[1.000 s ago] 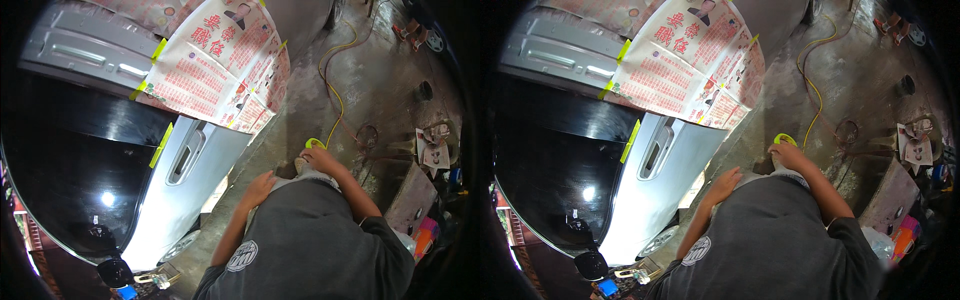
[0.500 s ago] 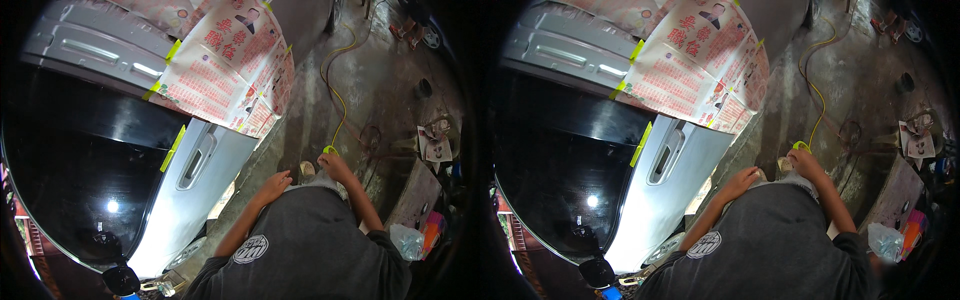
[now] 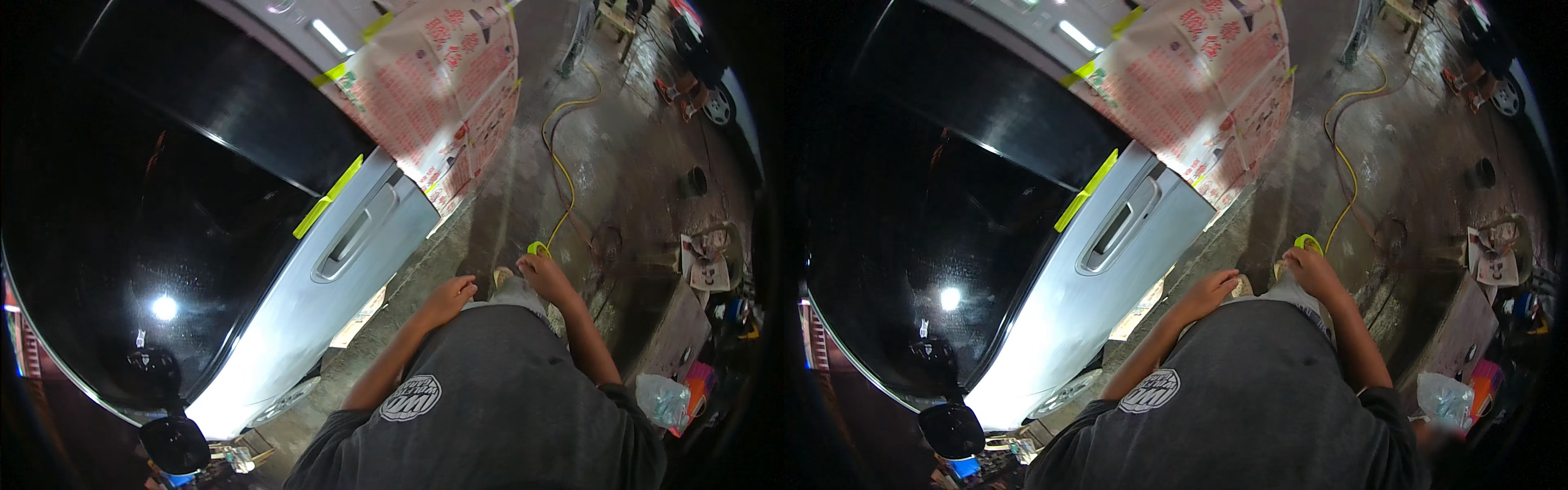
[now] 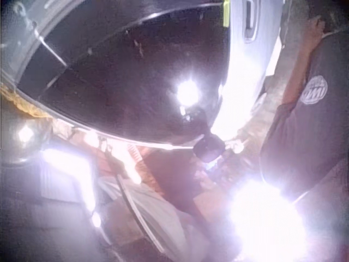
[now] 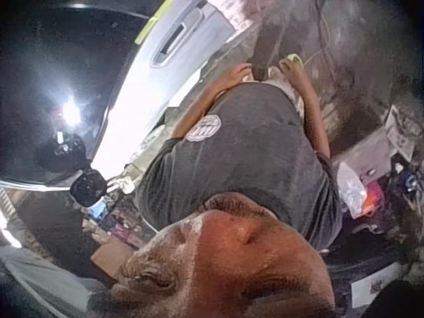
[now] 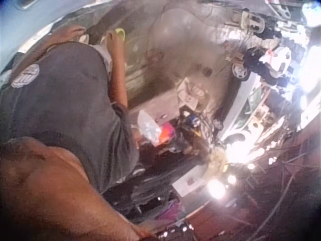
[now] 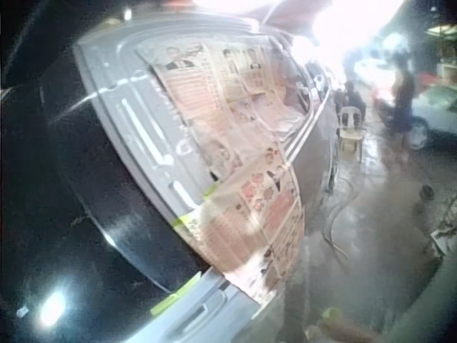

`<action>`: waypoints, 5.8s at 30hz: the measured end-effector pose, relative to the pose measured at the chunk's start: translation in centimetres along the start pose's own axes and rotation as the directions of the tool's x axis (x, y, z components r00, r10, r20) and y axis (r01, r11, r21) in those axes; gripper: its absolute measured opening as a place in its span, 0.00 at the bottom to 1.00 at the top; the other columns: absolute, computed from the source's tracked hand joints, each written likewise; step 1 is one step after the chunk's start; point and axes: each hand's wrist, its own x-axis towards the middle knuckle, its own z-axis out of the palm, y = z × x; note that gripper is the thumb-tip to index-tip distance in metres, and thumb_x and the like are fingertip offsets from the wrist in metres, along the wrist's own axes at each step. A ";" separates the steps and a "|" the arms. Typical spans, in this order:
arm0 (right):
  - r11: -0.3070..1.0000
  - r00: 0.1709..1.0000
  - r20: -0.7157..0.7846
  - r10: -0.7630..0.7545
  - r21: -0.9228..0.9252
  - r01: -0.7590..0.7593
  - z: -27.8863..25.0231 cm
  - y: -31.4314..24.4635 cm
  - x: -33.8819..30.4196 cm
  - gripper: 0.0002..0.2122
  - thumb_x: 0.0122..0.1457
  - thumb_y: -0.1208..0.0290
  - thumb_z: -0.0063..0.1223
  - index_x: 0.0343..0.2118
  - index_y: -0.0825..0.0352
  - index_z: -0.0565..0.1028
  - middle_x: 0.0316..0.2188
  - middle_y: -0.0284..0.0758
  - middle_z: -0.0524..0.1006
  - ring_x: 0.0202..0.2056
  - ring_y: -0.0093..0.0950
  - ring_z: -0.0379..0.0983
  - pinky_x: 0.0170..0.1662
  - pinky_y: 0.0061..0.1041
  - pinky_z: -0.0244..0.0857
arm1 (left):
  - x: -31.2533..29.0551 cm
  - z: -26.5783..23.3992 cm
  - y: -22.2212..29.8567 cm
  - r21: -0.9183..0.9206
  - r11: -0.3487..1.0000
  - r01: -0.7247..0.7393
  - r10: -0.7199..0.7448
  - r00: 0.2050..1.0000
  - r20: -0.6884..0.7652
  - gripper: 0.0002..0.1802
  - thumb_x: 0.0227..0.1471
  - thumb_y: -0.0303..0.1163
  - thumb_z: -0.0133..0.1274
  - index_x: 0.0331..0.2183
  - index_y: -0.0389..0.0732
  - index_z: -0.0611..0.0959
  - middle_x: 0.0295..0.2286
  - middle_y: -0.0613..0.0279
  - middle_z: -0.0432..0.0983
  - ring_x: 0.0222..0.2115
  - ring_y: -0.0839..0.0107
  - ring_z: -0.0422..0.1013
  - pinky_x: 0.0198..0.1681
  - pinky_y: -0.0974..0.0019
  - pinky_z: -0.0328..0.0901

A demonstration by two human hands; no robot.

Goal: The person applies newspaper sheets to the side of a silver car using yellow masking tape. They smooth the paper against the car's surface and secure it with tape along the edges and seams to cover the vehicle's body panels.

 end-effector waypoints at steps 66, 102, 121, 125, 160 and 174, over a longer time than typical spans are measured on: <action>-0.052 0.844 -0.320 0.431 0.925 0.378 -6.6 0.8 -5.2 0.22 0.64 0.75 0.53 0.61 0.64 0.68 0.35 0.36 0.78 0.27 0.23 0.73 0.40 0.30 0.76 | 4.6 -1.6 4.9 0.143 0.973 -0.182 0.124 0.932 0.342 0.24 0.67 0.38 0.48 0.59 0.35 0.76 0.56 0.45 0.73 0.57 0.56 0.70 0.61 0.60 0.62; 0.436 -0.132 -0.430 0.893 0.756 0.488 -47.3 42.1 -2.8 0.14 0.66 0.64 0.56 0.49 0.67 0.74 0.41 0.35 0.79 0.31 0.25 0.79 0.33 0.26 0.74 | 62.1 26.5 42.4 0.266 0.860 -0.436 0.100 0.655 0.749 0.24 0.70 0.40 0.45 0.57 0.32 0.76 0.55 0.47 0.75 0.57 0.57 0.70 0.62 0.61 0.61; 0.427 -0.694 -0.026 0.719 0.805 0.413 -63.0 81.8 -29.5 0.39 0.57 0.63 0.66 0.68 0.69 0.57 0.51 0.42 0.76 0.32 0.25 0.78 0.30 0.26 0.71 | 80.0 49.2 52.8 0.574 0.748 -0.333 -0.305 0.596 0.743 0.24 0.69 0.40 0.47 0.57 0.32 0.77 0.55 0.45 0.76 0.58 0.56 0.70 0.62 0.59 0.62; 0.294 -0.796 0.108 0.596 0.893 0.341 -65.0 92.0 -34.7 0.33 0.55 0.71 0.64 0.63 0.69 0.63 0.48 0.43 0.78 0.36 0.32 0.80 0.36 0.29 0.75 | 82.4 58.7 57.4 0.598 0.702 -0.386 -0.318 0.581 0.749 0.23 0.69 0.39 0.47 0.56 0.33 0.78 0.54 0.45 0.76 0.57 0.56 0.71 0.62 0.60 0.62; 0.756 0.297 -0.751 0.589 0.384 -0.530 -78.1 69.2 -7.0 0.33 0.53 0.68 0.66 0.63 0.58 0.67 0.67 0.46 0.60 0.62 0.48 0.64 0.63 0.46 0.61 | 99.8 77.1 72.1 -0.078 0.992 0.103 -0.040 0.817 0.576 0.24 0.64 0.32 0.57 0.58 0.35 0.75 0.51 0.60 0.77 0.50 0.68 0.73 0.56 0.64 0.66; 0.855 0.559 -0.829 -0.008 -0.296 -0.427 -78.9 55.7 21.5 0.20 0.57 0.70 0.60 0.54 0.55 0.76 0.66 0.44 0.64 0.62 0.44 0.63 0.62 0.46 0.56 | 107.2 49.4 66.2 -0.533 0.815 0.228 -0.095 0.959 0.265 0.31 0.56 0.36 0.64 0.53 0.23 0.76 0.46 0.45 0.80 0.40 0.60 0.80 0.42 0.57 0.76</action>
